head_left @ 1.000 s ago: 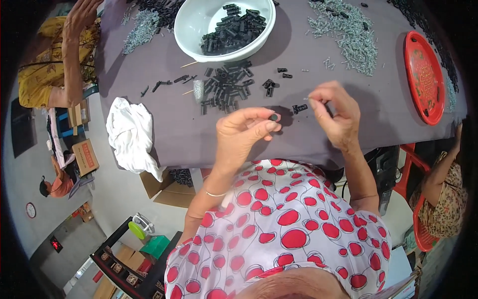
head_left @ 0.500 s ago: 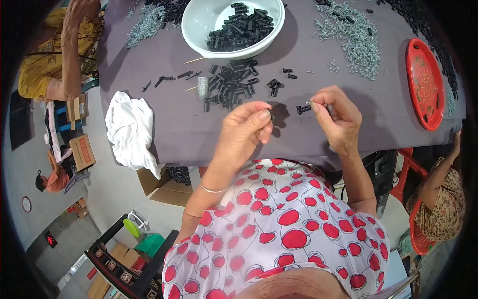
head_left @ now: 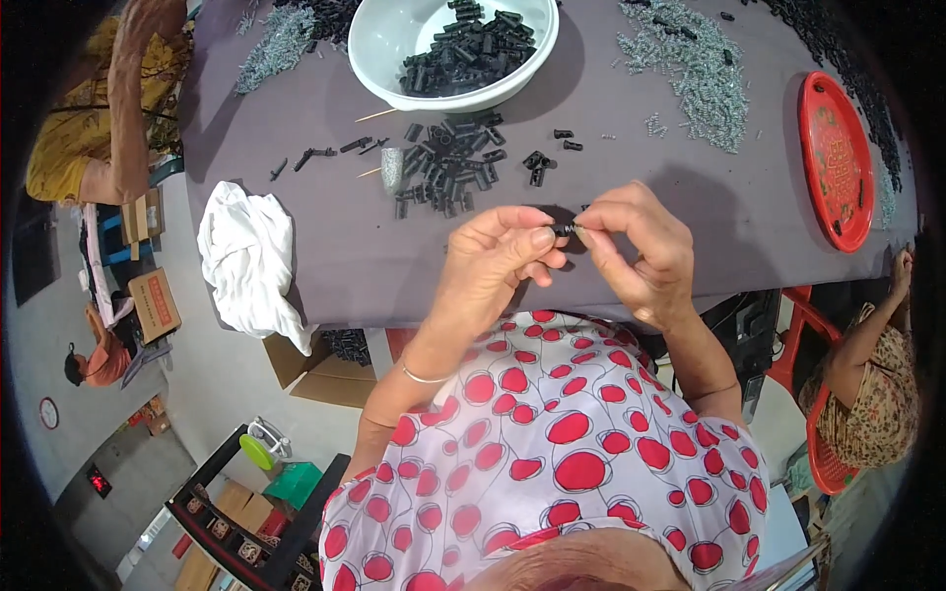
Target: Manually assembling small black plastic components by fitting them together.
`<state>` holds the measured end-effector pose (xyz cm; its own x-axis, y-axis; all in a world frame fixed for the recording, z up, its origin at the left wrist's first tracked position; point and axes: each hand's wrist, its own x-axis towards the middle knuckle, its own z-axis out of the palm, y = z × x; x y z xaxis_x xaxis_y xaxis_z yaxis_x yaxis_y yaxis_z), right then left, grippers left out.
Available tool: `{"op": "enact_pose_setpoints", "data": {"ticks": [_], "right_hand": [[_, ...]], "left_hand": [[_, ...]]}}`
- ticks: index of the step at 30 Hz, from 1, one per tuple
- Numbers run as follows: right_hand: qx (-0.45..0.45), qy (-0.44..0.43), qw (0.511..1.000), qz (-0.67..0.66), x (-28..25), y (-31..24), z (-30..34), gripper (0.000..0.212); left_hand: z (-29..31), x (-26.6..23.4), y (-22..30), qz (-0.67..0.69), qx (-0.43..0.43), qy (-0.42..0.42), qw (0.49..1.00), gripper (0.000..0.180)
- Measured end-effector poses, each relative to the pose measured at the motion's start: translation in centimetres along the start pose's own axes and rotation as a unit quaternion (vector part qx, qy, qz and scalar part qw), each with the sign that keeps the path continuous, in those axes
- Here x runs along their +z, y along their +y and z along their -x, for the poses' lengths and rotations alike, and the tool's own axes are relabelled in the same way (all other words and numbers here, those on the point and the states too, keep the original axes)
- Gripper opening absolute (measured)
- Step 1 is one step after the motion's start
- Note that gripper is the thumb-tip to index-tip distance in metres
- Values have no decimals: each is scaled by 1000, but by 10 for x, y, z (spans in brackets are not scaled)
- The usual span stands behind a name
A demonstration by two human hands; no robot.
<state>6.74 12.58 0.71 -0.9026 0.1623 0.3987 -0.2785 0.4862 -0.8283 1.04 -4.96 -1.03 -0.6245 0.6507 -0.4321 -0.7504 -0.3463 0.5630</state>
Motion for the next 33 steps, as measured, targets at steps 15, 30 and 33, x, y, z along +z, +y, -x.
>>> {"op": "enact_pose_setpoints", "data": {"ticks": [15, 30, 33], "right_hand": [[35, -35, 999, -1, -1, -2, 9, 28], [-74, -153, 983, -70, -17, 7, 18, 22], [-2, -120, 993, 12, -32, 11, 16, 24]], "left_hand": [[0, -7, -9, 61, -49, -26, 997, 15], [19, 1, 1, -159, -107, -77, 979, 15], [18, -5, -1, -134, -127, -84, 979, 15]]}}
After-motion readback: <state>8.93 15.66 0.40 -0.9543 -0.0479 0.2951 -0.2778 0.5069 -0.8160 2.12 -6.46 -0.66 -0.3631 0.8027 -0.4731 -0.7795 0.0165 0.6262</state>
